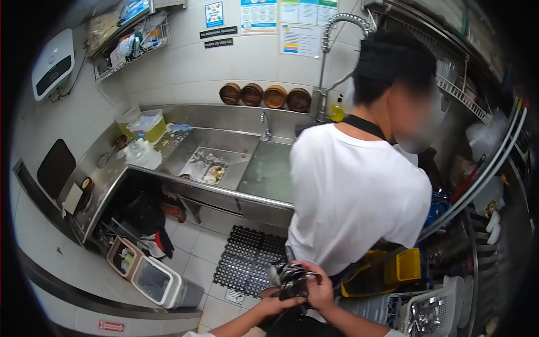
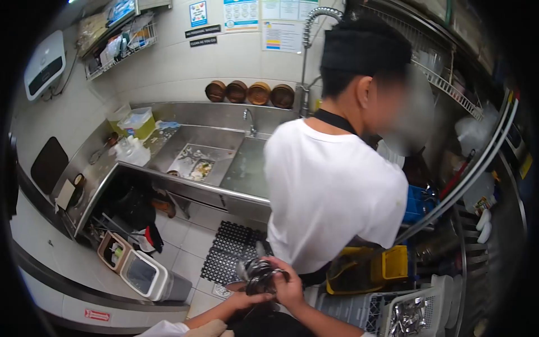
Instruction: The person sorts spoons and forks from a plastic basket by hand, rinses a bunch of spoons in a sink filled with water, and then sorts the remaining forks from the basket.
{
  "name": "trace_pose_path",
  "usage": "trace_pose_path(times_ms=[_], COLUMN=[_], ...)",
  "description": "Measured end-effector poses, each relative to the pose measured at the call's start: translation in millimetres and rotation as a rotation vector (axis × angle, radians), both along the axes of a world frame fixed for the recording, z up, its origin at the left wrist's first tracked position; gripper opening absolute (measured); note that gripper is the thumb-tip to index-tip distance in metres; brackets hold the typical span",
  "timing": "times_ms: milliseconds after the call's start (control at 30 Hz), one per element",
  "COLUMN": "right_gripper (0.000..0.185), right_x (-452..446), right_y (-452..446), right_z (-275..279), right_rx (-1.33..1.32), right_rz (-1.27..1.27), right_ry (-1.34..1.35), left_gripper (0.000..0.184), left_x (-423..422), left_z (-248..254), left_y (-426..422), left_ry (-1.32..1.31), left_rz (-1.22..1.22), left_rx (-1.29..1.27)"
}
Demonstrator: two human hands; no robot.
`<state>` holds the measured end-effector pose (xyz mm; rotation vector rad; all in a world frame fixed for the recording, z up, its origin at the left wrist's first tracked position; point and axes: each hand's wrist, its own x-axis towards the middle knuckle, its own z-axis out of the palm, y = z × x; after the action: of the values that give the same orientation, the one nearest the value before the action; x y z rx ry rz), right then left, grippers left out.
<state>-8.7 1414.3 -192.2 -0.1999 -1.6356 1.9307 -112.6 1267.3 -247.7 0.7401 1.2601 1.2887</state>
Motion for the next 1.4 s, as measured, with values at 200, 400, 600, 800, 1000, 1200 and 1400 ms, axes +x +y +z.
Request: trace_pose_path(times_ms=[200, 400, 600, 800, 1000, 1200, 1400], right_gripper=[0.030, 0.036, 0.047, 0.047, 0.042, 0.044, 0.041], right_x=[-124.3, -183.7, -268.7, -358.0, -481.7, -569.0, -585.4], right_y=[-74.2, -88.5, -46.1, 54.3, 190.4, 325.3, 366.8], right_z=[-33.1, -50.8, -56.1, -51.4, -76.3, -179.4, -345.6], right_rx=[-0.464, -0.408, -0.620, -0.779, -0.851, -0.940, -1.176], right_rz=[0.403, 0.339, 0.088, 0.097, -0.094, -0.303, -0.245], right_ry=[-0.449, -0.471, -0.307, -0.157, -0.060, -0.234, -0.439], left_gripper=[0.030, 0.028, 0.031, 0.031, 0.033, 0.057, 0.036], left_x=[-88.3, -150.6, -232.3, -361.4, -491.1, -577.8, -603.7], left_z=[25.1, 20.6, 46.3, 35.3, 23.3, -94.5, -252.1], left_y=[-85.1, -86.5, -20.8, 84.2, 249.6, 386.9, 428.0], left_ry=[-0.259, -0.309, -0.395, -0.357, -0.241, -0.189, -0.300], left_rz=[0.559, 0.579, 0.508, 0.320, 0.208, 0.062, 0.007], left_rx=[-0.031, -0.106, -0.155, -0.152, -0.325, -0.478, -0.653])
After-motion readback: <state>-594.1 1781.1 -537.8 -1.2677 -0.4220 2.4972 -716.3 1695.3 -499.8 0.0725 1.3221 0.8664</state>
